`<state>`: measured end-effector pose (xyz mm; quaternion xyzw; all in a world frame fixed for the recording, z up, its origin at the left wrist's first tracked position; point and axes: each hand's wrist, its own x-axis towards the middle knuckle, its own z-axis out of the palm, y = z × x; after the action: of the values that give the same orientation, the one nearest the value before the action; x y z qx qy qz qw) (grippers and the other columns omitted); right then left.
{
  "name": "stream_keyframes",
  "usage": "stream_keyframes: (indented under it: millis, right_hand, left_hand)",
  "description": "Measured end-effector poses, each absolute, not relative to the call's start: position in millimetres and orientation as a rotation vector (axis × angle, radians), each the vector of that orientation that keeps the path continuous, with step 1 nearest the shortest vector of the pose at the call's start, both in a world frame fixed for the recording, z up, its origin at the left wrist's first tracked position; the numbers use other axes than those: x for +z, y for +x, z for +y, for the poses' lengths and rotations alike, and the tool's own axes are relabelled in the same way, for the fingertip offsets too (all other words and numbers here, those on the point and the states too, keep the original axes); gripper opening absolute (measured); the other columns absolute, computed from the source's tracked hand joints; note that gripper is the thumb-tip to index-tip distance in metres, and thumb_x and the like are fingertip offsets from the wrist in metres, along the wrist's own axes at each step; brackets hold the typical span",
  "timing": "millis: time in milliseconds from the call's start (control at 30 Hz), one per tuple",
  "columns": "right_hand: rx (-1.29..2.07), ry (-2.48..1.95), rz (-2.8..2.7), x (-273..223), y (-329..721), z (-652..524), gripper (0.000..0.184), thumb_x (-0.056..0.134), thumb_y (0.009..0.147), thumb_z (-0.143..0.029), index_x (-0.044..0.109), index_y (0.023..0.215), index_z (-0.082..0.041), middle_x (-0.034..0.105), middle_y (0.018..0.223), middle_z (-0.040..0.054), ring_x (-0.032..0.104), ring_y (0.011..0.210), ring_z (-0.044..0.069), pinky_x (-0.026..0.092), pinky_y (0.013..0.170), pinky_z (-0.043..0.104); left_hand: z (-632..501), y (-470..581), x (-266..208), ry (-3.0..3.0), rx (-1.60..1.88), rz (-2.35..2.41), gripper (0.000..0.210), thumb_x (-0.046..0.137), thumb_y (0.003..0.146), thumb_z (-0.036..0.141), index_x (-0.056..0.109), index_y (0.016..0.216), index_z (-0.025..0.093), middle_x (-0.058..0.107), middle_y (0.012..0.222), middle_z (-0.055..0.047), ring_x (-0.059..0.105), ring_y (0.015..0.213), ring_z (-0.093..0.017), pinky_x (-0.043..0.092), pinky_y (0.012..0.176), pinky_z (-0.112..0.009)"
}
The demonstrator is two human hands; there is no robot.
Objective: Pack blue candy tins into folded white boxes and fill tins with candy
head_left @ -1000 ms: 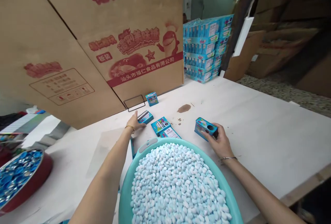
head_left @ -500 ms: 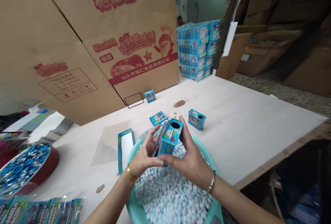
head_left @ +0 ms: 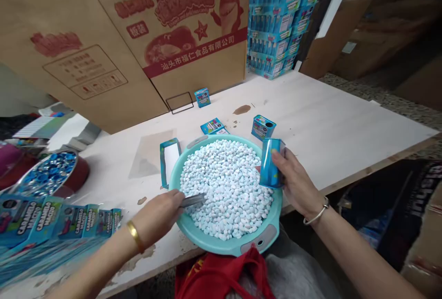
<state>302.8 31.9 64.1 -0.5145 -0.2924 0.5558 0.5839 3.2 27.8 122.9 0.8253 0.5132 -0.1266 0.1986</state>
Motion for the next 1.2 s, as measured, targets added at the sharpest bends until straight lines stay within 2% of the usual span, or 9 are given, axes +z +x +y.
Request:
stream_keyframes:
  millis: [100, 200, 333, 467, 600, 733, 900, 1100, 1200]
  right_hand:
    - [1.356, -1.231, -0.816, 62, 288, 35, 0.059, 0.075, 0.068, -0.055, 0.053, 0.114, -0.024, 0.068, 0.109, 0.0043, 0.065, 0.101, 0.024, 0.055, 0.089, 0.04]
    - [1.339, -1.244, -0.93, 56, 278, 35, 0.066, 0.079, 0.066, -0.051, 0.051, 0.118, -0.022, 0.065, 0.119, 0.0075, 0.061, 0.109, 0.024, 0.05, 0.096, 0.043]
    - [1.32, -1.209, -0.923, 49, 275, 33, 0.067, 0.079, 0.066, -0.051, 0.049, 0.119, -0.022, 0.062, 0.124, 0.0093, 0.059, 0.112, 0.024, 0.049, 0.098, 0.042]
    - [1.357, -1.085, -0.834, 48, 281, 30, 0.054, 0.071, 0.076, -0.052, 0.046, 0.117, -0.026, 0.063, 0.119, 0.0068, 0.061, 0.108, 0.022, 0.052, 0.092, 0.041]
    - [1.244, -1.049, -0.91, 55, 294, 30, 0.043, 0.069, 0.08, -0.042, 0.046, 0.114, -0.03, 0.063, 0.112, 0.0031, 0.062, 0.101, 0.02, 0.055, 0.086, 0.038]
    - [0.914, -1.133, -1.146, 59, 304, 31, 0.042, 0.072, 0.078, -0.034, 0.049, 0.113, -0.028, 0.06, 0.109, 0.0038, 0.059, 0.101, 0.02, 0.051, 0.089, 0.036]
    - [0.525, -1.27, -1.532, 61, 305, 31, 0.037, 0.065, 0.083, -0.029, 0.051, 0.117, -0.026, 0.059, 0.11, 0.0057, 0.058, 0.102, 0.023, 0.05, 0.088, 0.037]
    - [0.428, -1.128, -1.811, 70, 284, 28, 0.037, 0.054, 0.087, -0.016, 0.046, 0.122, -0.026, 0.059, 0.115, 0.0066, 0.055, 0.108, 0.022, 0.046, 0.095, 0.038]
    - [0.441, -1.103, -1.825, 70, 277, 27, 0.037, 0.053, 0.087, -0.014, 0.046, 0.122, -0.025, 0.058, 0.115, 0.007, 0.054, 0.109, 0.022, 0.045, 0.096, 0.039]
  left_hand:
    - [26, 33, 89, 2.29, -0.324, 1.446, 0.012, 0.043, 0.088, 0.02, 0.055, 0.091, 0.018, 0.063, 0.097, -0.01, 0.062, 0.087, -0.023, 0.048, 0.077, -0.034]
    - [36, 63, 61, 2.243, -0.141, 1.431, 0.015, 0.042, 0.09, 0.021, 0.053, 0.1, 0.018, 0.062, 0.103, -0.011, 0.061, 0.095, -0.024, 0.048, 0.084, -0.036]
    - [50, 81, 46, 2.166, 0.016, 1.372, 0.015, 0.044, 0.088, 0.019, 0.054, 0.098, 0.017, 0.064, 0.099, -0.011, 0.061, 0.094, -0.025, 0.048, 0.083, -0.038]
    - [54, 67, 50, 2.101, 0.141, 1.277, 0.024, 0.052, 0.087, 0.026, 0.056, 0.109, 0.018, 0.066, 0.104, -0.009, 0.062, 0.096, -0.025, 0.049, 0.084, -0.038]
    - [58, 42, 68, 2.137, 0.198, 1.233, 0.029, 0.052, 0.089, 0.032, 0.055, 0.114, 0.019, 0.066, 0.106, -0.009, 0.061, 0.094, -0.022, 0.049, 0.083, -0.036]
    - [64, 24, 102, 2.22, 0.247, 1.144, 0.025, 0.049, 0.09, 0.032, 0.056, 0.11, 0.017, 0.065, 0.105, -0.009, 0.061, 0.089, -0.018, 0.049, 0.079, -0.031]
    - [73, 18, 154, 2.351, 0.255, 1.096, 0.025, 0.05, 0.092, 0.032, 0.057, 0.111, 0.017, 0.066, 0.098, -0.006, 0.06, 0.083, -0.014, 0.048, 0.074, -0.025]
    - [85, 38, 205, 2.58, -0.011, 0.996, 0.026, 0.047, 0.093, 0.031, 0.059, 0.111, 0.018, 0.067, 0.094, -0.005, 0.06, 0.079, -0.014, 0.045, 0.071, -0.024]
    - [91, 53, 225, 2.639, -0.2, 0.993, 0.024, 0.047, 0.091, 0.028, 0.06, 0.109, 0.018, 0.067, 0.085, -0.004, 0.059, 0.07, -0.013, 0.041, 0.063, -0.024]
